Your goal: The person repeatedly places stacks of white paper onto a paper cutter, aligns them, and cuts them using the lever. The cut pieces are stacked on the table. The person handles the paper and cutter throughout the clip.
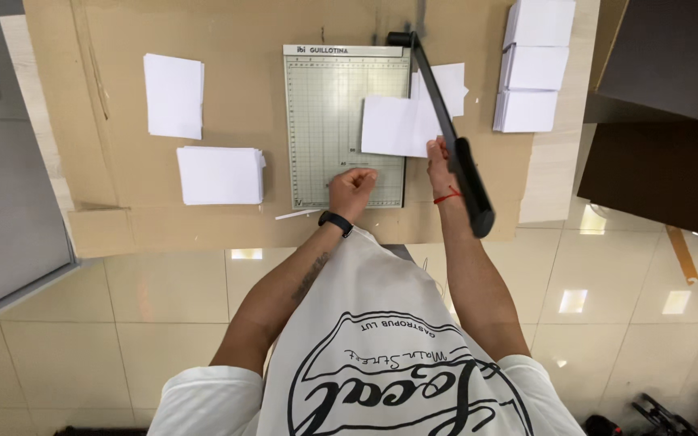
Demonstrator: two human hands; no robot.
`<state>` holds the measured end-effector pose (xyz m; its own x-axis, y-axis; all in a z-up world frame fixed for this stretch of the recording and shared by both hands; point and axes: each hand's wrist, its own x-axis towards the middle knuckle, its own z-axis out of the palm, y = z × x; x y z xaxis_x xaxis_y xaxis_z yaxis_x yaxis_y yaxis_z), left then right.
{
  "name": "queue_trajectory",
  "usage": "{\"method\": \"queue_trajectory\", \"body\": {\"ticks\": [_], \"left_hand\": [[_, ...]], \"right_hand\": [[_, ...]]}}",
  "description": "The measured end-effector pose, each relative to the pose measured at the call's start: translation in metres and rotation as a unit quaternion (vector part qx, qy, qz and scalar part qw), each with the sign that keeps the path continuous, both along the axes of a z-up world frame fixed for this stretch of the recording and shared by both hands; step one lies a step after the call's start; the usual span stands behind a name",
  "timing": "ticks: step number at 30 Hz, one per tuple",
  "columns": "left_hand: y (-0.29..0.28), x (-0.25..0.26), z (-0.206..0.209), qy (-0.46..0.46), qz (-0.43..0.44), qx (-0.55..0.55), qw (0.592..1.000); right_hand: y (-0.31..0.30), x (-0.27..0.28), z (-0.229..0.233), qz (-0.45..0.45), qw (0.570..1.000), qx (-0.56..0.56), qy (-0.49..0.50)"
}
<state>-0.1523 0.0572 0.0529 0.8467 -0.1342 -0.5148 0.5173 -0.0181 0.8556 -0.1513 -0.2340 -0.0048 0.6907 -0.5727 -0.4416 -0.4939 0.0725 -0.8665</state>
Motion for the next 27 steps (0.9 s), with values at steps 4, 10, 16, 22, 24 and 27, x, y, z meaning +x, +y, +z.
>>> {"method": "queue_trajectory", "body": {"ticks": [4,10,16,22,24,27], "left_hand": [[-0.018,0.048,0.011,-0.312,-0.05,0.195,0.929],[-0.053,0.127,0.005,-0.497,-0.164,0.354,0.776],[-0.056,0.151,0.001,-0.456,-0.325,0.407,0.722],[-0.055,0.154,0.011,-0.432,-0.357,0.426,0.71],[-0.055,0.155,0.012,-0.419,-0.371,0.431,0.708],[-0.056,0.155,0.012,-0.42,-0.376,0.433,0.703]], "right_hand": [[-0.014,0.031,0.02,-0.026,1.0,0.004,-0.007],[-0.033,0.059,0.011,0.022,0.996,-0.082,0.004],[-0.036,0.071,0.012,0.03,0.998,-0.052,0.025],[-0.028,0.079,0.049,0.002,0.998,0.033,0.056],[-0.03,0.078,0.046,-0.006,0.997,0.049,0.053],[-0.035,0.074,0.038,0.001,0.999,0.037,0.035]]}}
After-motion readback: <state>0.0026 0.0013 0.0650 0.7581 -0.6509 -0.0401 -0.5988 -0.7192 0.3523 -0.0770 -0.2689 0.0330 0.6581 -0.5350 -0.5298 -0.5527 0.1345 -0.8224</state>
